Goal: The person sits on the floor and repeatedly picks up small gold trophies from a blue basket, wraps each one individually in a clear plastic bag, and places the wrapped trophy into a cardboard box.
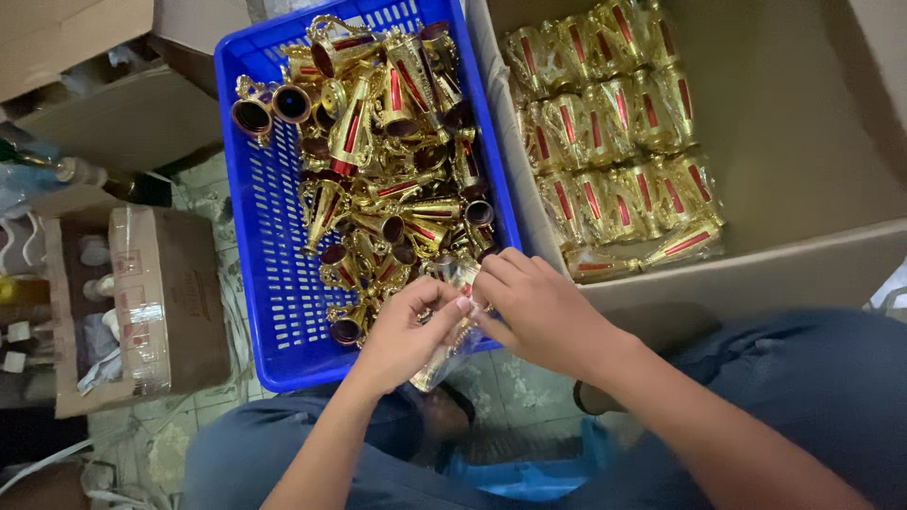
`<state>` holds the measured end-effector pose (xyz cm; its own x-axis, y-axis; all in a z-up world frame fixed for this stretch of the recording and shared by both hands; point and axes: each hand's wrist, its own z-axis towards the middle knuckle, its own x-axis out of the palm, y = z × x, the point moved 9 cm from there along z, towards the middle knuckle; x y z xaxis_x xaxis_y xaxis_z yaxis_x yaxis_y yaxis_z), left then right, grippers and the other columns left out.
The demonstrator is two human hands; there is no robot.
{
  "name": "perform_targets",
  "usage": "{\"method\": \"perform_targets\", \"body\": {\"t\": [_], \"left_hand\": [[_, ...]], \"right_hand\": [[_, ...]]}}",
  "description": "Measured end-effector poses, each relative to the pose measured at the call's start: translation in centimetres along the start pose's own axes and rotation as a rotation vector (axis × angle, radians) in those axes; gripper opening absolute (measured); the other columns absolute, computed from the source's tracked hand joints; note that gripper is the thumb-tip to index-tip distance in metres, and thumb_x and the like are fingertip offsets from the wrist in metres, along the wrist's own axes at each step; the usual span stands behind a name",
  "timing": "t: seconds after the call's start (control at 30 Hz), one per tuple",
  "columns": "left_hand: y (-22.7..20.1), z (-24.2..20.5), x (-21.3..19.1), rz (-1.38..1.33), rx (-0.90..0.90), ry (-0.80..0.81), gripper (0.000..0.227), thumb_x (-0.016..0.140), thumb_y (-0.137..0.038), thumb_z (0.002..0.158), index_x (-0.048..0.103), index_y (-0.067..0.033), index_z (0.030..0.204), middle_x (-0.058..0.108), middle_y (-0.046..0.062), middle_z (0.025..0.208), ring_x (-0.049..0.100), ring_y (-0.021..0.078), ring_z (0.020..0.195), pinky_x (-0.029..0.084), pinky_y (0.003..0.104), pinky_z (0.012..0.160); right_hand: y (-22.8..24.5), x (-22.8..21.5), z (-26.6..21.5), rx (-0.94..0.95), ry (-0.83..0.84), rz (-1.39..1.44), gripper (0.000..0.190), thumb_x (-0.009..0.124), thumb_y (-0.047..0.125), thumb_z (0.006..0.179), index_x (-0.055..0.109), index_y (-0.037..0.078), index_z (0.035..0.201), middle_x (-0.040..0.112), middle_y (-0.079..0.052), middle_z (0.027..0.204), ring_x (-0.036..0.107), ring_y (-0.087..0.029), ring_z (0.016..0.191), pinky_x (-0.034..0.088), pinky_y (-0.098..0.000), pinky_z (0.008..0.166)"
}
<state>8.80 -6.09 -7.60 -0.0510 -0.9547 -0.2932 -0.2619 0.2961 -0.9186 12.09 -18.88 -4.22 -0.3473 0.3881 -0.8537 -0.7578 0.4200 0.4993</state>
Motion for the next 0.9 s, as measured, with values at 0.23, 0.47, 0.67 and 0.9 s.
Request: {"method": "perform_targets", "body": {"t": [0.23,0.47,0.67,0.9], "left_hand": [[-2.7,-0.3,0.6,0.082,0.124,-0.003,0.014,0.079,-0.014,0.089,0.079,-0.0072,0.077,0.066,0.009,0.073,0.065,0.0218,0.075,0.054,0.038,0.077],[-8.7,-2.7,1.2,0.368,0.597,-0.318,0.015,0.073,-0.011,0.093,0.07,-0.0058,0.079,0.057,0.007,0.077,0.061,0.0264,0.067,0.05,0.033,0.058],[-9.7,-4.5,3.9,0.793,0.849,-0.35,0.01,0.068,-0.007,0.094,0.075,-0.0083,0.087,0.061,0.005,0.081,0.064,0.0228,0.087,0.052,0.03,0.067],[-9.7,-5.9,6.4,1.07,1.133,-0.264,0.005,0.066,-0.01,0.095,0.071,-0.0081,0.095,0.061,0.004,0.091,0.063,0.0251,0.108,0.049,0.035,0.082]], "right_hand": [[-1.2,-1.3,0.4,-0.028,0.061,0.214,0.014,0.066,0.015,0.09,0.053,0.014,0.083,0.05,-0.002,0.082,0.059,-0.031,0.09,0.049,-0.0435,0.069],[-6.0,-2.7,0.9,0.276,0.041,0.703,0.011,0.059,0.006,0.091,0.062,0.007,0.08,0.05,-0.009,0.101,0.052,-0.027,0.094,0.052,-0.0394,0.077],[-5.6,-4.6,0.9,0.15,-0.084,0.614,0.015,0.057,0.001,0.088,0.059,0.002,0.073,0.051,-0.013,0.105,0.064,-0.032,0.101,0.052,-0.0413,0.077],[-5.4,-3.6,1.2,0.153,0.017,0.509,0.012,0.051,0.0,0.092,0.051,0.002,0.08,0.049,-0.012,0.093,0.053,-0.027,0.076,0.046,-0.0401,0.067]]}}
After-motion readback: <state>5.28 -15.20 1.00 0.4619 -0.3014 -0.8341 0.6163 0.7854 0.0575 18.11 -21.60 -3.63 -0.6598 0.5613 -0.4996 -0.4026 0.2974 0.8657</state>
